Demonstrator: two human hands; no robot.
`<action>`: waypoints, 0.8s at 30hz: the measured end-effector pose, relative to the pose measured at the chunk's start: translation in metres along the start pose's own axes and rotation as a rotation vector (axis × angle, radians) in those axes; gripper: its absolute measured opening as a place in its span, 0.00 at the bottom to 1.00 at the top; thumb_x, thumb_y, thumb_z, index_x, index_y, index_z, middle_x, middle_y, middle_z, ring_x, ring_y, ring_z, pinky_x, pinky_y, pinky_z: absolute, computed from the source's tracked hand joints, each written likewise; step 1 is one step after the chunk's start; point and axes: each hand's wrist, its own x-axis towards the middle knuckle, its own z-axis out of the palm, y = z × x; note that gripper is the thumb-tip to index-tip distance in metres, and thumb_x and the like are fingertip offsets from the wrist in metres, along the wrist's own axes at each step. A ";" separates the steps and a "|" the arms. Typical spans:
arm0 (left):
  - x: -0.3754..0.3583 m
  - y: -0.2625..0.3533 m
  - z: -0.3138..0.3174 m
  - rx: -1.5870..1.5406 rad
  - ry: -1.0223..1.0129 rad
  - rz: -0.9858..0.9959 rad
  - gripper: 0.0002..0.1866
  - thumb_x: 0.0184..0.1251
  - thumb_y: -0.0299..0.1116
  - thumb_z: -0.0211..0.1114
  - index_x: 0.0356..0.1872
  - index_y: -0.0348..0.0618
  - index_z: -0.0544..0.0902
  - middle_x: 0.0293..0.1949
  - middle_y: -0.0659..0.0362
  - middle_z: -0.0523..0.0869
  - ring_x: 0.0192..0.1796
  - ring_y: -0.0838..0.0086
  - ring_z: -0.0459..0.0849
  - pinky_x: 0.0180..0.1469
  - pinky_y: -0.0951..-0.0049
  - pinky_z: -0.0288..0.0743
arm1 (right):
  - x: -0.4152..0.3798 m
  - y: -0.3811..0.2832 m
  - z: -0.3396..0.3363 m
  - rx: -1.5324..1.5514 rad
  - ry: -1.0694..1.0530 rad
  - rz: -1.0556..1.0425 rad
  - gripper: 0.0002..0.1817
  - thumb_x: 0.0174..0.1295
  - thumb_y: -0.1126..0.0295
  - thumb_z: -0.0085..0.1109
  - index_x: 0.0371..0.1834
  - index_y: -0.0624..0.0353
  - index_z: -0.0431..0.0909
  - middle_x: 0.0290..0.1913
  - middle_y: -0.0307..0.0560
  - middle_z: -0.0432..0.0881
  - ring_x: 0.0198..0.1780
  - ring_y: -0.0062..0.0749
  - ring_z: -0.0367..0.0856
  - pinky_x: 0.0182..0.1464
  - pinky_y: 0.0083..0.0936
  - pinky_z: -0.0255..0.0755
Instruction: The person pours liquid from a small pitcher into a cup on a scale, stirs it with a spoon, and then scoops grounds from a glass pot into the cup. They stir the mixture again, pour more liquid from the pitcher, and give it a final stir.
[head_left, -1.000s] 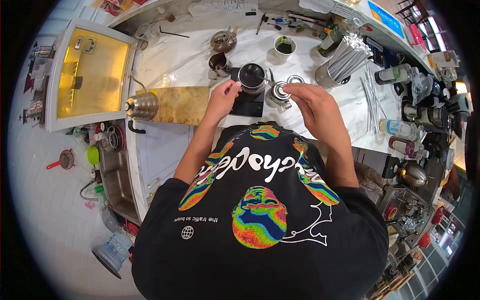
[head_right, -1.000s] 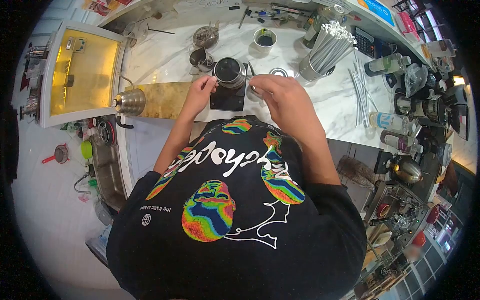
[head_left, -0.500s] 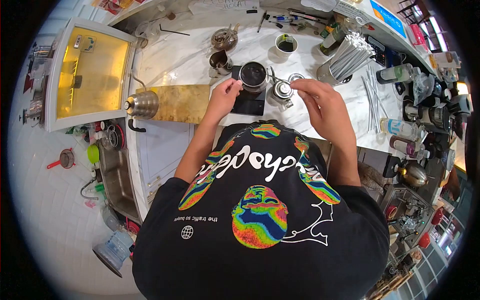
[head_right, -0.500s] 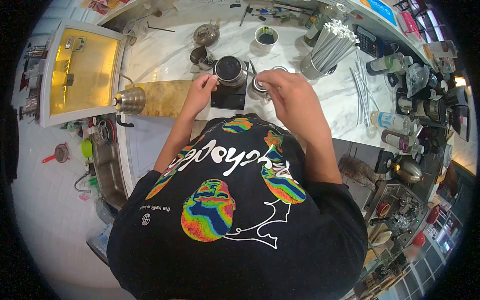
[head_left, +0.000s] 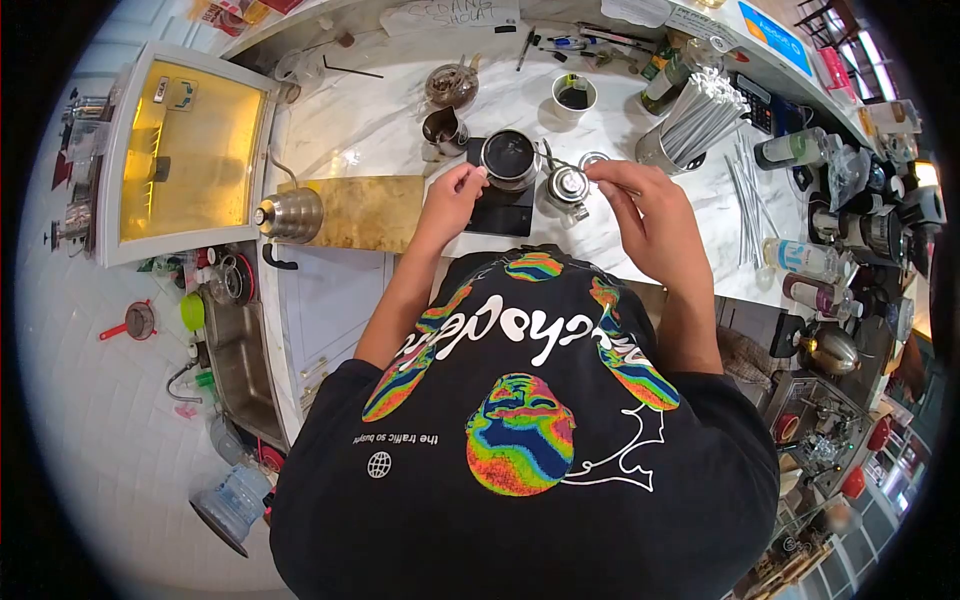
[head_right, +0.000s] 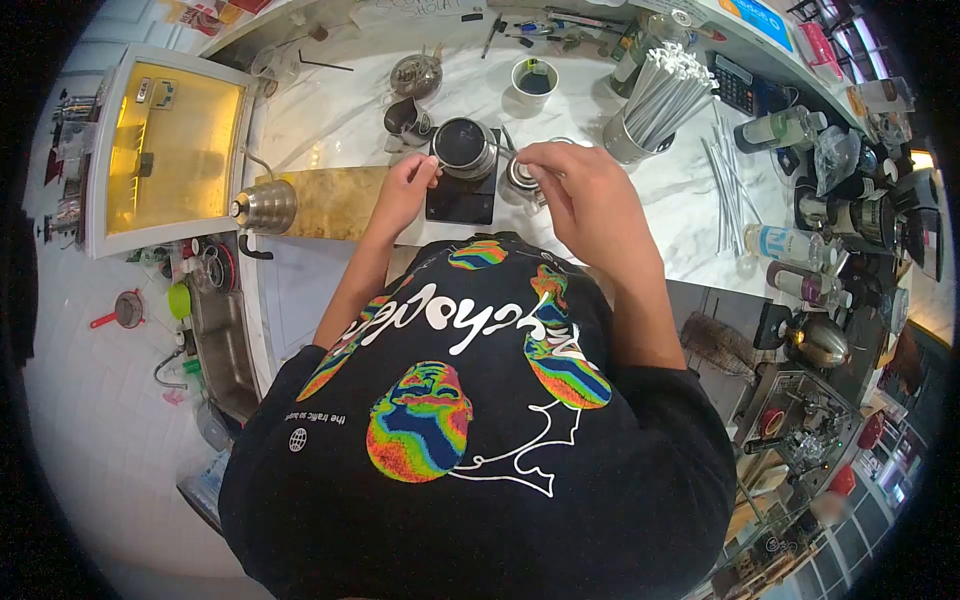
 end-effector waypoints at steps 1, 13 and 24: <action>0.000 0.000 0.000 -0.014 -0.005 -0.005 0.19 0.81 0.44 0.61 0.36 0.37 0.85 0.26 0.63 0.81 0.30 0.81 0.76 0.35 0.74 0.70 | -0.001 0.000 0.000 0.000 0.001 0.002 0.09 0.70 0.76 0.60 0.50 0.59 0.84 0.43 0.52 0.89 0.44 0.52 0.86 0.50 0.41 0.75; 0.001 -0.001 -0.001 0.017 -0.001 -0.009 0.19 0.81 0.44 0.62 0.36 0.37 0.85 0.26 0.63 0.82 0.30 0.81 0.76 0.36 0.75 0.71 | 0.004 0.003 -0.004 -0.039 -0.016 -0.011 0.10 0.70 0.77 0.61 0.51 0.58 0.85 0.46 0.51 0.90 0.46 0.52 0.86 0.50 0.39 0.76; 0.000 -0.003 0.001 -0.022 0.020 -0.003 0.19 0.80 0.44 0.62 0.36 0.37 0.85 0.25 0.63 0.81 0.30 0.82 0.75 0.35 0.75 0.70 | 0.010 0.000 0.003 -0.042 -0.011 -0.026 0.09 0.68 0.76 0.61 0.50 0.58 0.84 0.43 0.51 0.89 0.44 0.51 0.86 0.49 0.40 0.74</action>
